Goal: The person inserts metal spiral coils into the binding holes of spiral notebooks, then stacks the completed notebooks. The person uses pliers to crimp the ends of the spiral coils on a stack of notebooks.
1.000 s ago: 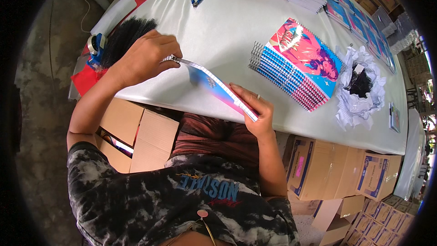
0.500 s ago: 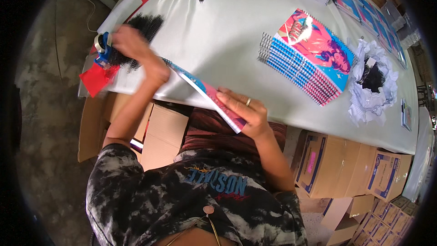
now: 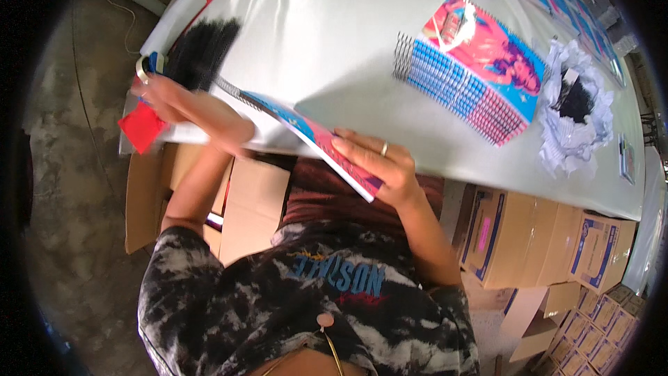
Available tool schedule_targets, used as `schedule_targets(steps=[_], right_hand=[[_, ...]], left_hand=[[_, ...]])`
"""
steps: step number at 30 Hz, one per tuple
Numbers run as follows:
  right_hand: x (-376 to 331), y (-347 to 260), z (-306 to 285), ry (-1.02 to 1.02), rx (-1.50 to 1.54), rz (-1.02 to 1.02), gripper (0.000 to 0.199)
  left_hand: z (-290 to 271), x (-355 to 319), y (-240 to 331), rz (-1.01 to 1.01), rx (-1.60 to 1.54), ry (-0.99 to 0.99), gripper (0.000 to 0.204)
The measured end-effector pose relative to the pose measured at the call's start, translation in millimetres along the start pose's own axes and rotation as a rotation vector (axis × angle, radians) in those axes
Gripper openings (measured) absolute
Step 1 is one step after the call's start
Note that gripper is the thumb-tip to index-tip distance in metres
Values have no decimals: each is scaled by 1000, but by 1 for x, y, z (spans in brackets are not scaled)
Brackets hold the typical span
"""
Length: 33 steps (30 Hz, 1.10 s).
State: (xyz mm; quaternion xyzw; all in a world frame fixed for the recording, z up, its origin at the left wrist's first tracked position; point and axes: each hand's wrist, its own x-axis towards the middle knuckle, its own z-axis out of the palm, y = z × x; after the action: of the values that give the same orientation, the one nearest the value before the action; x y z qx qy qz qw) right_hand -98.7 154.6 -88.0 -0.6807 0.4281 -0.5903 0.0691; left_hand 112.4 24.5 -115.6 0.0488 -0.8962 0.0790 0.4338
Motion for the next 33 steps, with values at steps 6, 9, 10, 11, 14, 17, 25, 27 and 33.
schedule_targets(steps=[6, 9, 10, 11, 14, 17, 25, 27, 33], right_hand=[[-4, 9, 8, 73, 35, -51, 32], [2, -2, 8, -9, 40, -39, 33], [-1, -4, 11, -2, 51, -34, 34], [0, -2, 12, -8, 26, -70, 35], [-6, 1, 15, 33, 65, -16, 34], [-4, -1, 9, 16, 86, 96, 33], [4, -8, 9, 70, 250, 281, 35], [1, -6, 10, 79, 135, 193, 35], [-6, -8, 12, 119, 103, 178, 32]], left_hand=[[9, -10, 10, 201, 61, -162, 120], [27, -21, -16, 406, 453, 149, 90], [26, -27, -7, 287, 314, 128, 91], [26, -16, -8, 192, 199, 125, 91], [19, 6, 4, -113, -157, 103, 93], [-8, 44, -6, 11, 101, 195, 81], [-19, 110, -24, 14, 65, 149, 47], [-19, 125, -39, 77, 185, 381, 61], [29, 14, 13, -159, -57, -31, 103]])
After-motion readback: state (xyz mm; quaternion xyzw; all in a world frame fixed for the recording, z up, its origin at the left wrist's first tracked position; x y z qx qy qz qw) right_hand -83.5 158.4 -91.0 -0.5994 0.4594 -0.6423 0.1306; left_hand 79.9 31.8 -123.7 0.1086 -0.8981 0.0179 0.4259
